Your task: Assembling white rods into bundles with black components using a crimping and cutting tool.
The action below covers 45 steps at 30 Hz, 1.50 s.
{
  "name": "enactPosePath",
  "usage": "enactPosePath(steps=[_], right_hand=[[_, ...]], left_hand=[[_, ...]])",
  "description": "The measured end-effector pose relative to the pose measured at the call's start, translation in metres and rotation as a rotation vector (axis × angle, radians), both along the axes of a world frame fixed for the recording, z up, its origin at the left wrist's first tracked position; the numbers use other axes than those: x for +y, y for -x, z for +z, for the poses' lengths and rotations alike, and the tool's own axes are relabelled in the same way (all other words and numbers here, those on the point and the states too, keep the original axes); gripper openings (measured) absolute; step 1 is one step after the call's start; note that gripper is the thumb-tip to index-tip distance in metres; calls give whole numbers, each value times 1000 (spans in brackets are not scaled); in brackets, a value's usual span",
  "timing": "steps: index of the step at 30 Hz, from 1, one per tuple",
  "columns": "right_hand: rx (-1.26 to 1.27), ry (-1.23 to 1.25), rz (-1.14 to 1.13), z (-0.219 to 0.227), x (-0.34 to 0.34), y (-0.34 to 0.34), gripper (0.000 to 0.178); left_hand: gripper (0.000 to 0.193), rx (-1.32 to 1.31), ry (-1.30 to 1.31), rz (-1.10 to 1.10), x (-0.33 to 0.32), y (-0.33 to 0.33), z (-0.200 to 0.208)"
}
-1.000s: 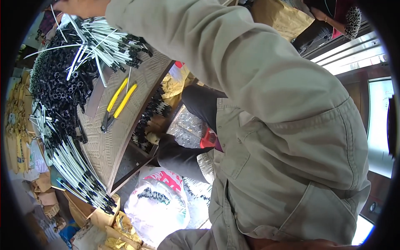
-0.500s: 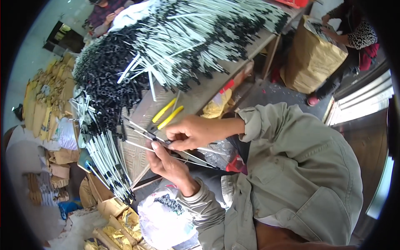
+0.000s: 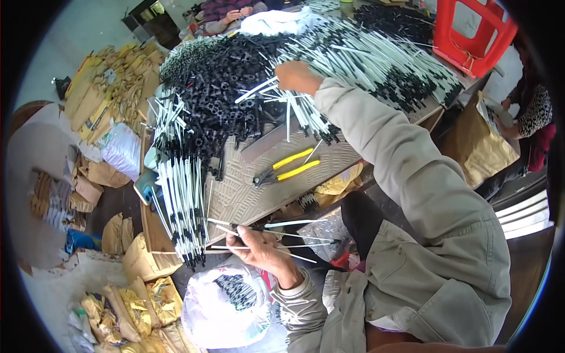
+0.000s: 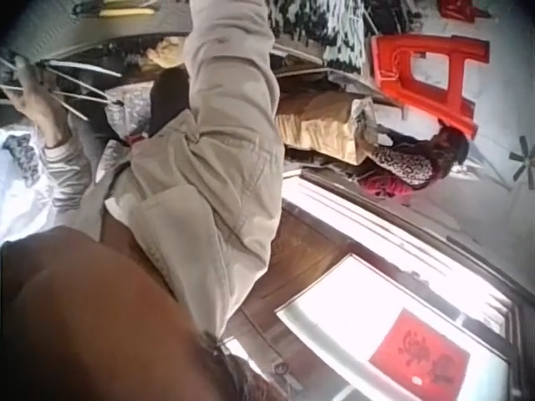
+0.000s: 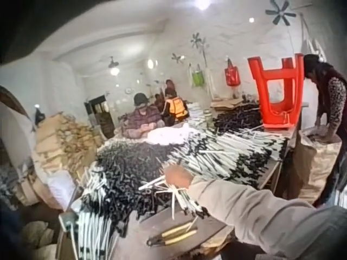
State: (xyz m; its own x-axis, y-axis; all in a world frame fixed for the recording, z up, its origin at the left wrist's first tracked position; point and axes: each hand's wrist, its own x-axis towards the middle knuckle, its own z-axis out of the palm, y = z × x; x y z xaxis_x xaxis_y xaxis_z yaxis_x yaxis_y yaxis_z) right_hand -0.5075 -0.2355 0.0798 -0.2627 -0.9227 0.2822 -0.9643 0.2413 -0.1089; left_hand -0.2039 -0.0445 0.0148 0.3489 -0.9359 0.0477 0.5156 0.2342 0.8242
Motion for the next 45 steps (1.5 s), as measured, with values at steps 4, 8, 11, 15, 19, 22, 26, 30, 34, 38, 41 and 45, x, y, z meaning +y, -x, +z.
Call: enactPosePath(steps=[4, 8, 11, 15, 19, 22, 26, 30, 34, 38, 41, 45], right_hand=[[-291, 359, -187, 24, 10, 4, 35], [-574, 1001, -23, 32, 9, 35, 28], [-986, 1271, 362, 59, 28, 13, 16], [-846, 1343, 521, 99, 76, 11, 17], [-694, 739, 305, 77, 81, 14, 16], [-725, 906, 332, 85, 123, 7, 16], [-691, 1238, 354, 98, 237, -31, 12], [-847, 1209, 372, 50, 299, -70, 7], [-756, 864, 423, -2, 293, -99, 10], [-980, 414, 454, -42, 260, -121, 13], [-642, 224, 709, -34, 223, -101, 17], [-143, 591, 191, 2, 102, -23, 23]], left_hand=[[26, 12, 8, 115, 5, -15, 0], [32, 55, 28, 38, 20, -2, 2], [30, -32, 20, -35, 31, 4, -4], [18, 90, 93, -267, 44, 15, -6], [18, -18, 29, -498, 44, 31, -17], [27, -54, -37, -630, 46, 29, -28], [36, 10, -124, -696, 40, 46, -37], [46, 85, -123, -768, 12, 63, -39], [44, 118, -19, -732, 7, 78, 5], [28, -36, 99, -541, 18, 72, 21], [19, -67, 53, -321, 16, 54, 19], [22, 283, 36, -326, 9, 30, 16]])
